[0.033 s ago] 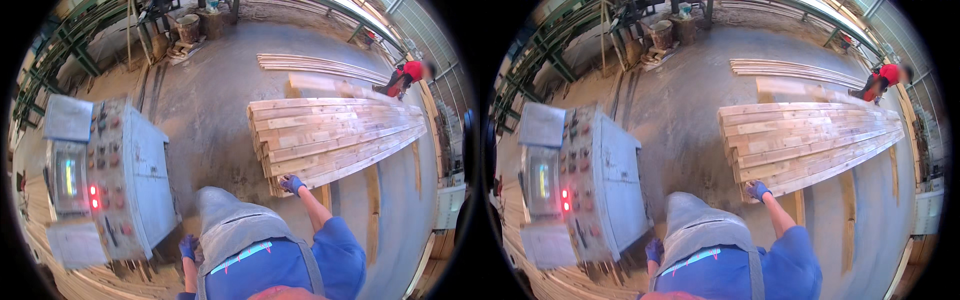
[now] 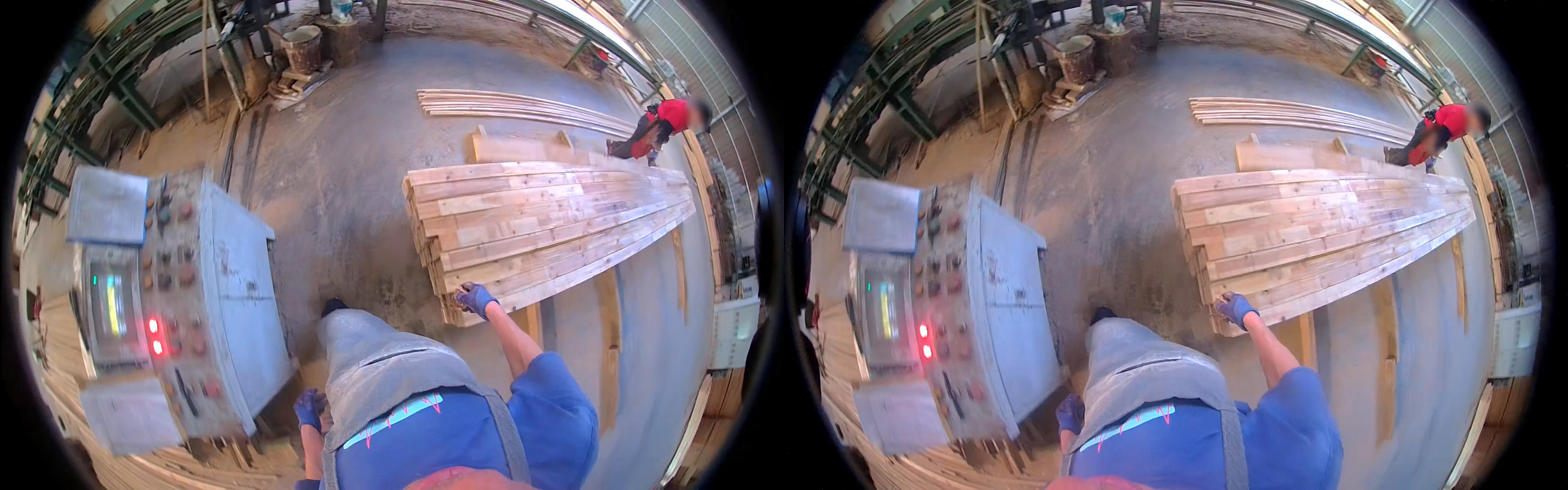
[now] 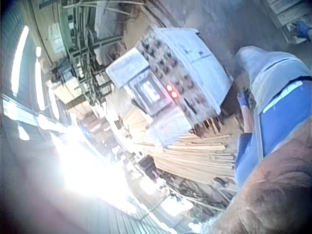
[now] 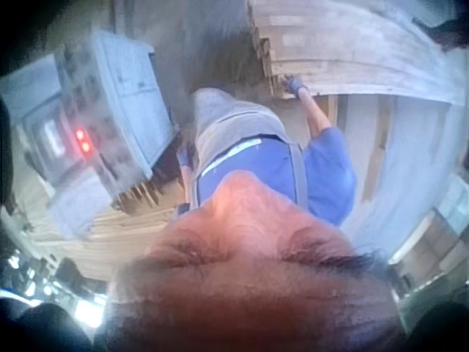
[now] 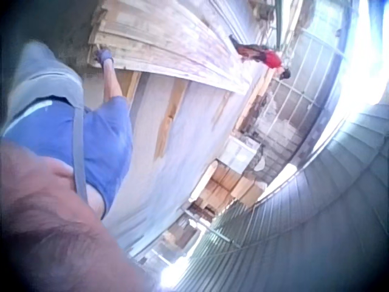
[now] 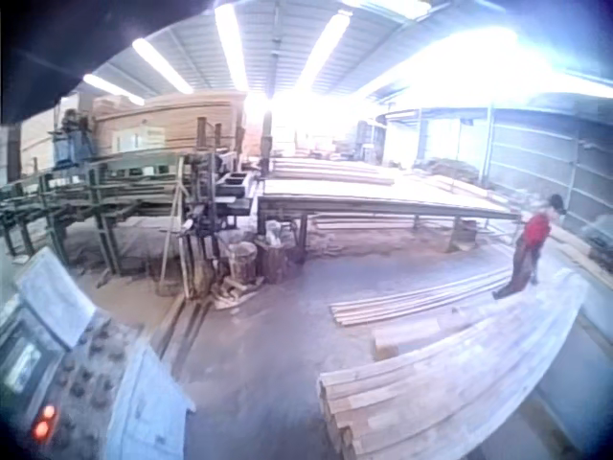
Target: The person applies a white substance to wooden planks using a brush, then lifts and stacks them onto a large curved wooden framework. They measure the structure with a tape measure and place additional planks into the assembly.
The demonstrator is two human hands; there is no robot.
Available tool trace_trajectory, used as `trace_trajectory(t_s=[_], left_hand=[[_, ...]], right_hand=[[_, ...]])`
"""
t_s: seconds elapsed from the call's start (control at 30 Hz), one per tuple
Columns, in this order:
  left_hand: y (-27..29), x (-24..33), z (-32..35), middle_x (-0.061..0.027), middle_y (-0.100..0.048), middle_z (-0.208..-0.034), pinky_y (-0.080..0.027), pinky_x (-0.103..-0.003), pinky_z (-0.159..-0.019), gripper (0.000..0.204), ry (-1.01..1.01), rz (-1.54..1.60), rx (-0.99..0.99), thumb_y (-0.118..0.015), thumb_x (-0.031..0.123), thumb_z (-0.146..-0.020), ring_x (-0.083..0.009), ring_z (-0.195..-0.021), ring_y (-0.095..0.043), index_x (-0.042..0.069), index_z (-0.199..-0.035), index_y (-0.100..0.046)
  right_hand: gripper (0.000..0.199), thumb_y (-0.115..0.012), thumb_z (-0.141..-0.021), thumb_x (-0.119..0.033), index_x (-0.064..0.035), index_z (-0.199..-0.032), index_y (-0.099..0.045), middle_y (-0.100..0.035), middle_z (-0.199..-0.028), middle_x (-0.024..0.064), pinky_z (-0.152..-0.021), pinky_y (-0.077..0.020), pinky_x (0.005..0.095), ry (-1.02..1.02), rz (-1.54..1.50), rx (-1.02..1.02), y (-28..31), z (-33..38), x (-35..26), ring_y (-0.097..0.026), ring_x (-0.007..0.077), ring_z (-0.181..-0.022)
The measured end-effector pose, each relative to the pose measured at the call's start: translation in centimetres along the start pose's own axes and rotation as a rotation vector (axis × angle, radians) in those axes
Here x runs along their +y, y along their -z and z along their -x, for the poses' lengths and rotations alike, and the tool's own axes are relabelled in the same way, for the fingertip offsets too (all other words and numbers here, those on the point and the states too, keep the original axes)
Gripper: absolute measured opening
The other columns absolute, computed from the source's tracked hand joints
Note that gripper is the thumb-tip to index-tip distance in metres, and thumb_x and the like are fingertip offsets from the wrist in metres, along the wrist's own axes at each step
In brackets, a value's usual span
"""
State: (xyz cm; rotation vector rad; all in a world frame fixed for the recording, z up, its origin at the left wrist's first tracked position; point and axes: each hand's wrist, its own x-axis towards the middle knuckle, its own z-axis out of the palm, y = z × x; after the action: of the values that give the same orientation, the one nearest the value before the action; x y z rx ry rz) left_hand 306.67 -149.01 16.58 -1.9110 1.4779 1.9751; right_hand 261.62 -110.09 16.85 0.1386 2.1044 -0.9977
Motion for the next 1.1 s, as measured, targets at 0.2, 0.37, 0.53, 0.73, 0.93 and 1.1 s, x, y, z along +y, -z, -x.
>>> trace_trajectory(t_s=[0.2, 0.37, 0.53, 0.73, 0.93, 1.1], left_hand=[[-1.5, 14.7, -18.5, -0.0097, -0.071, -0.092, -0.05, -0.034, -0.063, 0.03, 0.044, -0.272, -0.284, -0.059, 0.027, -0.091, -0.0218, -0.074, -0.067, 0.007, -0.113, -0.062], [-7.5, 36.0, -35.5, -0.0073, -0.071, -0.097, -0.051, -0.035, -0.064, 0.033, -0.479, -0.384, -0.549, -0.056, 0.028, -0.093, -0.0213, -0.076, -0.066, 0.007, -0.118, -0.062], [-21.2, 56.1, -30.6, -0.0082, -0.07, -0.09, -0.055, -0.03, -0.066, 0.028, -0.319, -0.284, -0.518, -0.057, 0.02, -0.094, -0.018, -0.073, -0.067, 0.002, -0.114, -0.062], [-28.9, 60.8, -37.0, -0.008, -0.071, -0.087, -0.049, -0.029, -0.056, 0.023, -0.084, -0.555, -0.47, -0.061, 0.026, -0.093, -0.0174, -0.065, -0.066, 0.008, -0.107, -0.066], [-31.0, 63.0, -38.9, -0.0078, -0.071, -0.091, -0.049, -0.035, -0.06, 0.033, -0.018, -0.739, -0.37, -0.054, 0.035, -0.095, -0.0217, -0.065, -0.065, 0.007, -0.108, -0.065], [-38.2, 68.7, -43.8, -0.0085, -0.072, -0.092, -0.051, -0.035, -0.06, 0.034, 0.078, -0.792, -0.387, -0.052, 0.034, -0.096, -0.0214, -0.069, -0.066, 0.006, -0.108, -0.065]], right_hand=[[0.028, -0.065, -0.085, -0.028, -0.0066, -0.102, -0.067, -0.068, -0.085, 0.0094, -0.061, -0.0537, 0.0334, -0.025, 0.094, 0.061, -6.2, -7.6, -5.3, -0.064, 0.0166, -0.07], [0.038, -0.064, -0.084, -0.041, -0.0032, -0.082, -0.072, -0.066, -0.07, 0.0127, -0.06, -0.054, 0.0387, -0.269, -0.022, 0.024, -9.4, -8.2, -12.9, -0.064, 0.0208, -0.06], [0.043, -0.063, -0.084, -0.042, -0.0013, -0.07, -0.068, -0.06, -0.061, 0.0138, -0.057, -0.05, 0.0407, -0.381, 0.005, 0.121, -8.4, -13.4, -13.9, -0.06, 0.0217, -0.053], [0.048, -0.053, -0.09, -0.045, -0.0021, -0.082, -0.071, -0.068, -0.08, 0.0194, -0.07, -0.0531, 0.0391, -0.228, 0.233, -0.051, -3.7, -23.0, -22.3, -0.068, 0.0318, -0.073], [0.033, -0.069, -0.085, -0.043, -0.011, -0.086, -0.074, -0.068, -0.075, 0.0042, -0.062, -0.0501, 0.0287, -0.292, 0.141, -0.323, 7.3, -32.5, -31.9, -0.063, 0.0131, -0.071], [0.037, -0.068, -0.086, -0.041, -0.0068, -0.098, -0.072, -0.069, -0.089, 0.0048, -0.071, -0.0548, 0.0343, -0.321, -0.436, -0.254, 11.9, -38.4, -37.8, -0.066, 0.0177, -0.082]])
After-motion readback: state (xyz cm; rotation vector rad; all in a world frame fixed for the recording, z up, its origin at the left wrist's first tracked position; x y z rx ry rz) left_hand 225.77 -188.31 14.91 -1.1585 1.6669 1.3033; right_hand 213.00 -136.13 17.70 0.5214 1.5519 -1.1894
